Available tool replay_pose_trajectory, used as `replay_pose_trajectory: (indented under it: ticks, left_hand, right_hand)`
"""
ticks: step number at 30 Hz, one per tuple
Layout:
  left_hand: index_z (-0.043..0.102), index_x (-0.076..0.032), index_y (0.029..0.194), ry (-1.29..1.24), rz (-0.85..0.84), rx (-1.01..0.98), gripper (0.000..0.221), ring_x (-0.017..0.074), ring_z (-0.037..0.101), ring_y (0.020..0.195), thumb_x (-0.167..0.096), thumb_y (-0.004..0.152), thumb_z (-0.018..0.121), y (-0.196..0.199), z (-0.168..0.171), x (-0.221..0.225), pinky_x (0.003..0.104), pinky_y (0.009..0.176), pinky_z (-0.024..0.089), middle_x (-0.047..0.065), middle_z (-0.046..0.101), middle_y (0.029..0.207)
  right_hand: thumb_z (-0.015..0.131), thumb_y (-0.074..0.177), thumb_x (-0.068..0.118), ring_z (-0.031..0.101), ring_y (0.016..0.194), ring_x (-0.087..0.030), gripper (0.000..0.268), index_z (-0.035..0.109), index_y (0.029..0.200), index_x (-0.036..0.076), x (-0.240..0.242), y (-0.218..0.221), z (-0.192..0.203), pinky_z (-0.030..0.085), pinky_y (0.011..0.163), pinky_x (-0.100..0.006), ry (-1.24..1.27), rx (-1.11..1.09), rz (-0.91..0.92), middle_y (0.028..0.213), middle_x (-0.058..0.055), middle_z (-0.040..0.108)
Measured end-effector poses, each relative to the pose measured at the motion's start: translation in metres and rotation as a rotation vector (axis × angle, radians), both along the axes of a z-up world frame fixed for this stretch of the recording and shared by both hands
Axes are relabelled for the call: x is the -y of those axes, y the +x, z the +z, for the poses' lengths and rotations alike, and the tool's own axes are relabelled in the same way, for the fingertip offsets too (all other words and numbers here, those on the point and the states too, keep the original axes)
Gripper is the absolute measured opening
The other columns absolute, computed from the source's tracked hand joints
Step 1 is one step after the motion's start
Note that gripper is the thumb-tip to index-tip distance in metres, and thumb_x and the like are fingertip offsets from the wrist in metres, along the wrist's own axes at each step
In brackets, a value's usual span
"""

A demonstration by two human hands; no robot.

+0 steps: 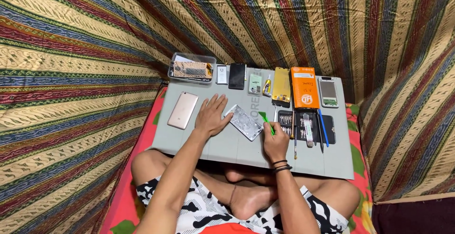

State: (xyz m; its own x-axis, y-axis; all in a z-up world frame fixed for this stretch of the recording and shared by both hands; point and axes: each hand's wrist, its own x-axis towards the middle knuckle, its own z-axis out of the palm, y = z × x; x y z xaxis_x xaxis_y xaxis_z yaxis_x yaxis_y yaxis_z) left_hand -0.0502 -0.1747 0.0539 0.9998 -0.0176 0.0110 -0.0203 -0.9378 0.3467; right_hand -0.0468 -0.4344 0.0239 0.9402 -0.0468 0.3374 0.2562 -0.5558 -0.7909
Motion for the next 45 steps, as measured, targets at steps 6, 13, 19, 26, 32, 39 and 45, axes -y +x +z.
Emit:
replay_pose_trajectory:
  ticks: [6,13,19,26,32,39,45]
  left_hand:
    - [0.068,-0.013,0.127,0.212,-0.136,0.599,0.034,0.0288,0.061,0.122,-0.026,0.097,0.058,0.071,-0.039,-0.076,0.044,0.109,0.046,0.008,0.066,0.122]
    - [0.068,-0.022,0.109,-0.081,0.099,0.839,0.019,0.0226,0.068,0.089,-0.012,0.093,0.071,0.108,0.032,-0.116,0.034,0.081,0.057,-0.001,0.06,0.093]
    - [0.06,-0.028,0.14,-0.012,0.308,0.354,0.038,0.0323,0.059,0.13,-0.015,0.104,0.056,0.064,0.052,-0.071,0.056,0.114,0.034,0.011,0.072,0.117]
    - [0.058,-0.021,0.144,0.039,-0.113,0.103,0.051,0.037,0.046,0.141,-0.044,0.099,0.059,0.017,0.036,0.028,0.061,0.115,0.029,0.014,0.055,0.146]
    - [0.053,-0.024,0.145,0.15,-0.412,0.013,0.081,0.032,0.039,0.147,-0.08,0.088,0.043,0.002,0.029,0.06,0.057,0.121,0.024,0.008,0.05,0.152]
    - [0.071,-0.012,0.089,-0.027,-0.309,0.269,0.05,0.0284,0.065,0.104,-0.059,0.095,0.057,-0.006,-0.004,0.032,0.043,0.101,0.051,0.008,0.069,0.103]
    - [0.044,-0.021,0.154,0.162,-0.276,0.085,0.078,0.0337,0.045,0.136,-0.069,0.093,0.047,0.003,0.007,0.061,0.052,0.115,0.035,0.01,0.05,0.148]
  right_hand:
    - [0.066,0.101,0.037,0.066,0.059,-0.031,0.025,0.072,0.089,0.017,-0.001,0.001,0.003,0.051,0.062,-0.04,0.006,-0.011,0.003,0.055,-0.011,0.06]
    - [0.065,0.102,0.037,0.065,0.058,-0.03,0.026,0.072,0.089,0.016,0.0,-0.001,0.007,0.051,0.062,-0.039,0.02,0.002,0.011,0.055,-0.009,0.059]
    - [0.065,0.102,0.038,0.067,0.06,-0.029,0.025,0.072,0.089,0.018,0.0,-0.001,0.006,0.052,0.063,-0.038,0.012,-0.003,0.003,0.055,-0.009,0.06]
    - [0.066,0.101,0.034,0.066,0.059,-0.028,0.021,0.072,0.089,0.017,0.0,-0.003,0.002,0.052,0.061,-0.037,0.053,0.028,-0.017,0.055,-0.008,0.06]
    - [0.069,0.099,0.033,0.066,0.059,-0.028,0.018,0.073,0.089,0.018,0.001,0.002,-0.001,0.051,0.06,-0.037,0.088,0.057,-0.034,0.055,-0.009,0.06]
    - [0.07,0.098,0.032,0.066,0.057,-0.028,0.017,0.073,0.088,0.018,-0.001,0.0,0.001,0.052,0.059,-0.036,0.094,0.077,-0.045,0.053,-0.008,0.059]
    - [0.069,0.099,0.031,0.065,0.056,-0.028,0.019,0.073,0.088,0.016,-0.001,-0.003,0.008,0.051,0.058,-0.037,0.121,0.058,-0.037,0.053,-0.01,0.058]
